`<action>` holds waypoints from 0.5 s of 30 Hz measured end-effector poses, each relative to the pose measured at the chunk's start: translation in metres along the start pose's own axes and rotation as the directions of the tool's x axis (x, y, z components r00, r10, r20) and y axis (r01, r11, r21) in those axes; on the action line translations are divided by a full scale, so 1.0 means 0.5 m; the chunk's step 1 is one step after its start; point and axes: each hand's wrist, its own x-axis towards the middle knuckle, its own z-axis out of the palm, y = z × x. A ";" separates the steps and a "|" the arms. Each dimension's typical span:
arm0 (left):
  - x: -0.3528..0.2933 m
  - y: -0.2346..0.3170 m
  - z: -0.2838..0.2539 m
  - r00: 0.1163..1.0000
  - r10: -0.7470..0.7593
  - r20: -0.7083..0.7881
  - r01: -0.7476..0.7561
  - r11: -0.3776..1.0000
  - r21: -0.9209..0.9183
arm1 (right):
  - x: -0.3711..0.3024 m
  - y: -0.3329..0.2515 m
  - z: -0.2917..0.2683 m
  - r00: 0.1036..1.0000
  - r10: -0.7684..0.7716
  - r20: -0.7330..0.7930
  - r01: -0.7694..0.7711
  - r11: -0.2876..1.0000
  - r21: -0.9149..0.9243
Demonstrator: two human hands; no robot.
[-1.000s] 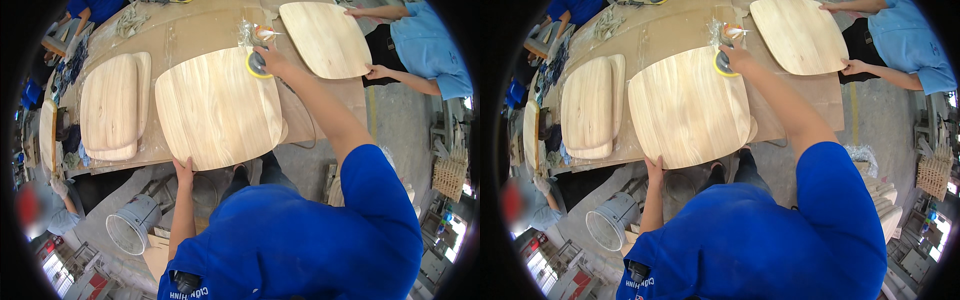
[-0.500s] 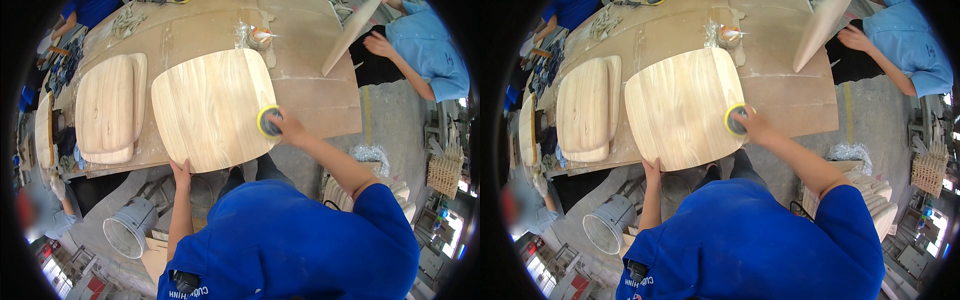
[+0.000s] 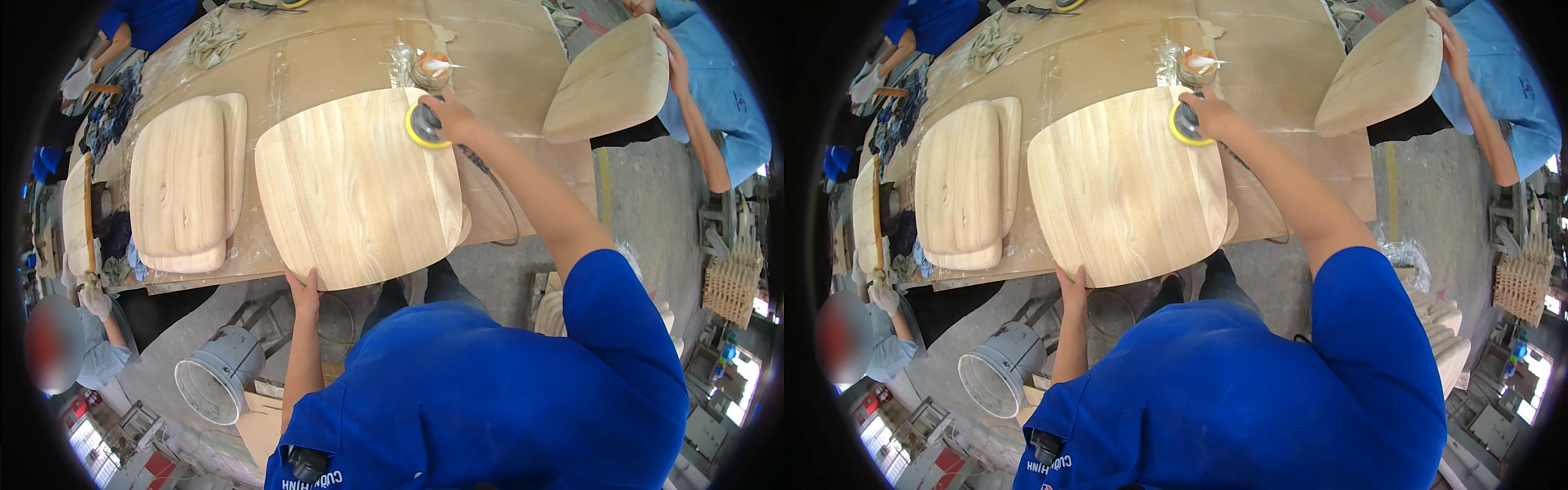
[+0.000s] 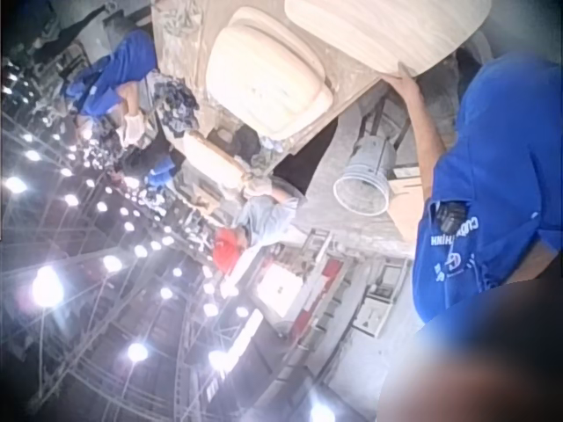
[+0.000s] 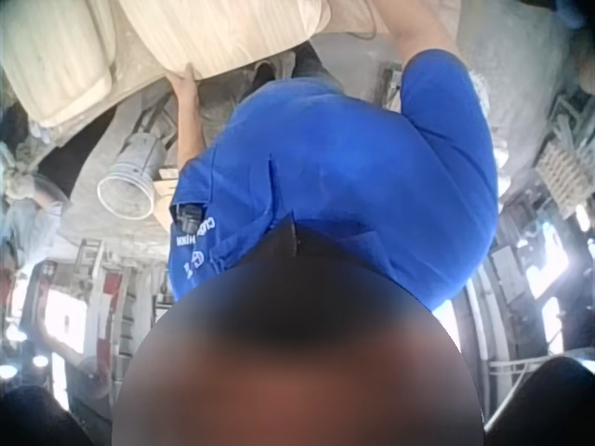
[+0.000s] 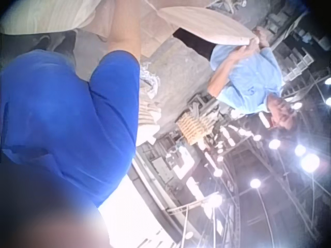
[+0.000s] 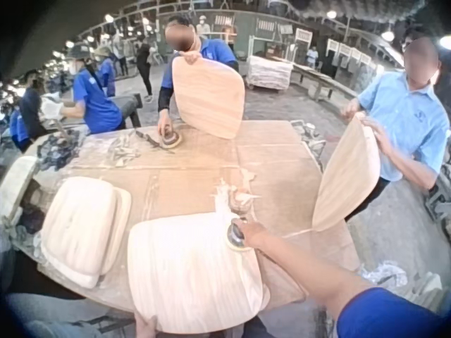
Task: The person uses a handheld orbital sander to smooth the surface of light-colored wooden chair seats. They repeatedly sand each piece, flip it over to sand the other side, and place finished pieces into a stack.
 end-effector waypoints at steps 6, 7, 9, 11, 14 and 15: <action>0.008 -0.017 -0.007 1.000 0.000 0.003 0.000 1.000 0.006 | 0.026 -0.005 -0.016 0.999 0.031 -0.018 -0.031 0.999 0.006; 0.013 -0.023 -0.010 1.000 0.009 0.013 -0.009 1.000 -0.020 | 0.013 -0.004 -0.012 0.999 0.030 -0.026 -0.030 1.000 -0.008; 0.022 -0.030 -0.012 0.981 0.195 -0.022 -0.190 0.971 0.144 | -0.031 -0.002 0.004 1.000 0.029 0.007 -0.029 0.999 0.031; 0.023 -0.030 -0.003 0.902 0.424 -0.078 -0.352 0.829 0.434 | -0.095 -0.002 0.029 0.999 0.018 0.027 -0.019 0.998 0.054; 0.010 -0.010 0.052 0.729 0.683 0.048 -0.383 0.350 0.855 | -0.195 -0.005 0.073 0.999 0.002 0.040 -0.006 0.994 0.112; 0.013 0.005 0.083 0.726 0.665 0.175 -0.405 0.208 0.890 | -0.227 -0.010 0.089 0.999 -0.005 0.033 0.002 0.995 0.100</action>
